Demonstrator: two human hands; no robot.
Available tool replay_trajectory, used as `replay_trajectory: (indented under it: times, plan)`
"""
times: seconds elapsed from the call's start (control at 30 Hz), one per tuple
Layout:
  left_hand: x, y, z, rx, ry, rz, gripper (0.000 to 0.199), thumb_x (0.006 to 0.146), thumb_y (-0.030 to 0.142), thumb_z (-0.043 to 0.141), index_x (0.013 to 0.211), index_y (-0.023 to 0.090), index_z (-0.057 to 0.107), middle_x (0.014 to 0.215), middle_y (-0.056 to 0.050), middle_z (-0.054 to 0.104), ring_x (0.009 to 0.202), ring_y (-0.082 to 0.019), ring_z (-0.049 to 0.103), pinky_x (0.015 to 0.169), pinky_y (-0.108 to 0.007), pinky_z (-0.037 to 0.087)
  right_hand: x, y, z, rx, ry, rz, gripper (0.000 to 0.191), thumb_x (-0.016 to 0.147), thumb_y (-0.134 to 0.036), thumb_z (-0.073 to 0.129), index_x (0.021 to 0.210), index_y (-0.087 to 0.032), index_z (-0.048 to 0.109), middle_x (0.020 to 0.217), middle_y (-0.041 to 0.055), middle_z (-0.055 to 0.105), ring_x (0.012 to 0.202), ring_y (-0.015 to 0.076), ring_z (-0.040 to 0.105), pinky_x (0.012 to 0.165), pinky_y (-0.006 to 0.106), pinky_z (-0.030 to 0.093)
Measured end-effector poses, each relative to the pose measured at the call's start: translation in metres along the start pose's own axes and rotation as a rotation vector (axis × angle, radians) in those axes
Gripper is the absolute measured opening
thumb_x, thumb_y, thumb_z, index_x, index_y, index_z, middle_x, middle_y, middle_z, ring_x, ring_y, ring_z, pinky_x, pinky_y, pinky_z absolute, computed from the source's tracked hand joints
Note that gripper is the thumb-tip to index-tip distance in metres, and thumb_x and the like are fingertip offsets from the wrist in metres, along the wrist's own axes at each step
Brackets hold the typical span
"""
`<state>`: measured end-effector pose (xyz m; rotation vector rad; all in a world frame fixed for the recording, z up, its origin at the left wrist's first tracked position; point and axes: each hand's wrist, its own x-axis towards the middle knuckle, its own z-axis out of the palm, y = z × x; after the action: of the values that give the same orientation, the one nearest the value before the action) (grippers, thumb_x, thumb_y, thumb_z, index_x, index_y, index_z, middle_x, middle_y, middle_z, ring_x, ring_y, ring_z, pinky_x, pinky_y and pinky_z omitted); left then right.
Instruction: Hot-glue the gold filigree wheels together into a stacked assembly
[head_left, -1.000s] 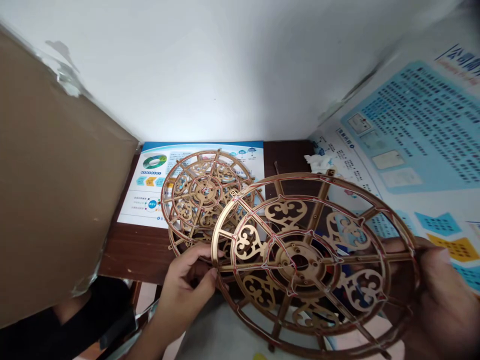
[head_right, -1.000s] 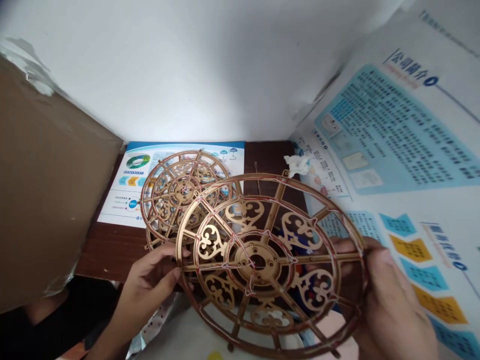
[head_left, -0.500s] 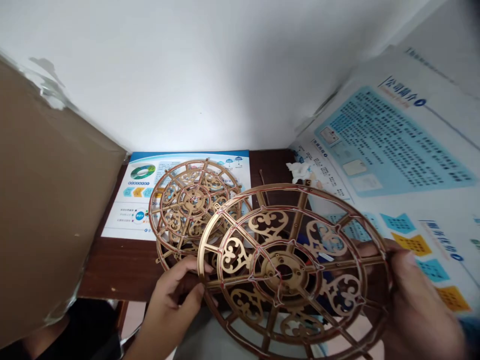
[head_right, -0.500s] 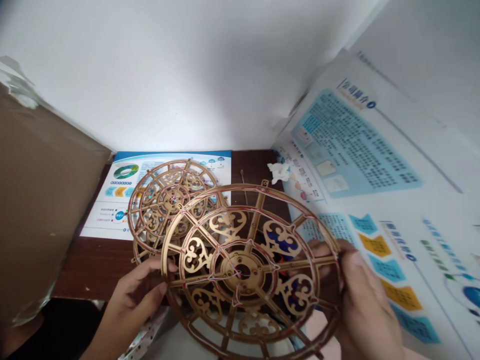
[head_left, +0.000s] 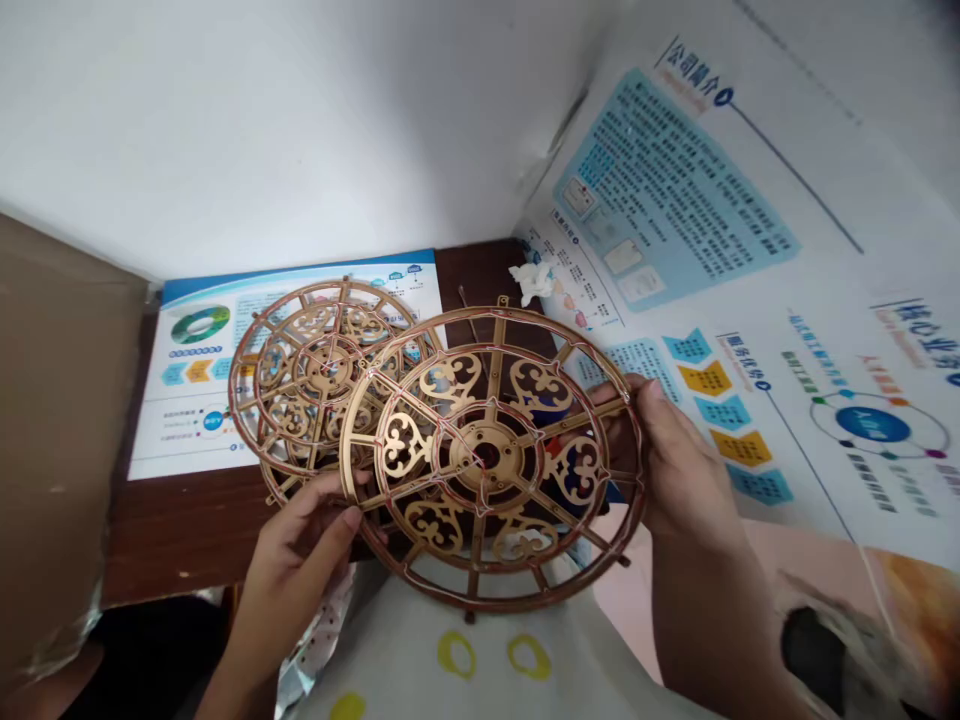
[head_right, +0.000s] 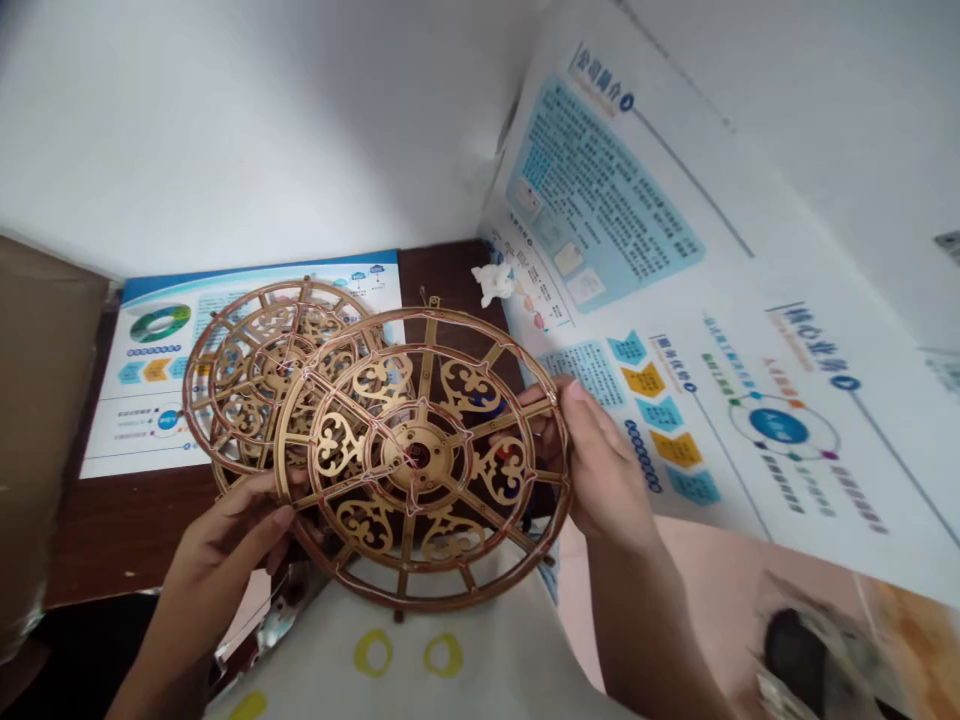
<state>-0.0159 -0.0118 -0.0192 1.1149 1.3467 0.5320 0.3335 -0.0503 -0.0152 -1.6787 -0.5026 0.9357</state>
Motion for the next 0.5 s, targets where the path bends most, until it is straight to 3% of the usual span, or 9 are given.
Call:
replay_trajectory:
  times: [0.13, 0.3, 0.5]
  plan:
    - [-0.0008, -0.0007, -0.0035, 0.02, 0.002, -0.009, 0.041, 0.101, 0.05, 0.077, 0.131, 0.022, 0.075, 0.075, 0.002, 0.068, 0.054, -0.011, 0.054, 0.049, -0.021, 0.047, -0.0006, 0.0006, 0.0008, 0.078, -0.038, 0.086, 0.054, 0.084, -0.086, 0.075, 0.095, -0.034, 0.08, 0.096, 0.0059, 0.084, 0.097, 0.0368, 0.083, 0.069, 0.048, 0.071]
    - [0.0001, -0.0017, -0.002, 0.041, 0.045, 0.003, 0.041, 0.1, 0.05, 0.078, 0.132, 0.025, 0.077, 0.081, 0.0, 0.072, 0.057, -0.01, 0.053, 0.052, -0.02, 0.046, 0.0013, 0.003, -0.0007, 0.106, -0.051, 0.106, 0.055, 0.084, -0.086, 0.076, 0.1, -0.033, 0.081, 0.104, 0.0049, 0.085, 0.103, 0.0358, 0.083, 0.073, 0.047, 0.072]
    - [0.0019, 0.0014, -0.001, 0.071, 0.017, -0.002, 0.041, 0.102, 0.052, 0.075, 0.135, 0.026, 0.075, 0.061, 0.006, 0.056, 0.053, -0.012, 0.051, 0.048, -0.019, 0.043, 0.0027, -0.0024, 0.0024, 0.146, -0.081, 0.15, 0.065, 0.068, -0.09, 0.085, 0.095, -0.031, 0.078, 0.095, 0.0055, 0.085, 0.101, 0.0387, 0.084, 0.071, 0.048, 0.072]
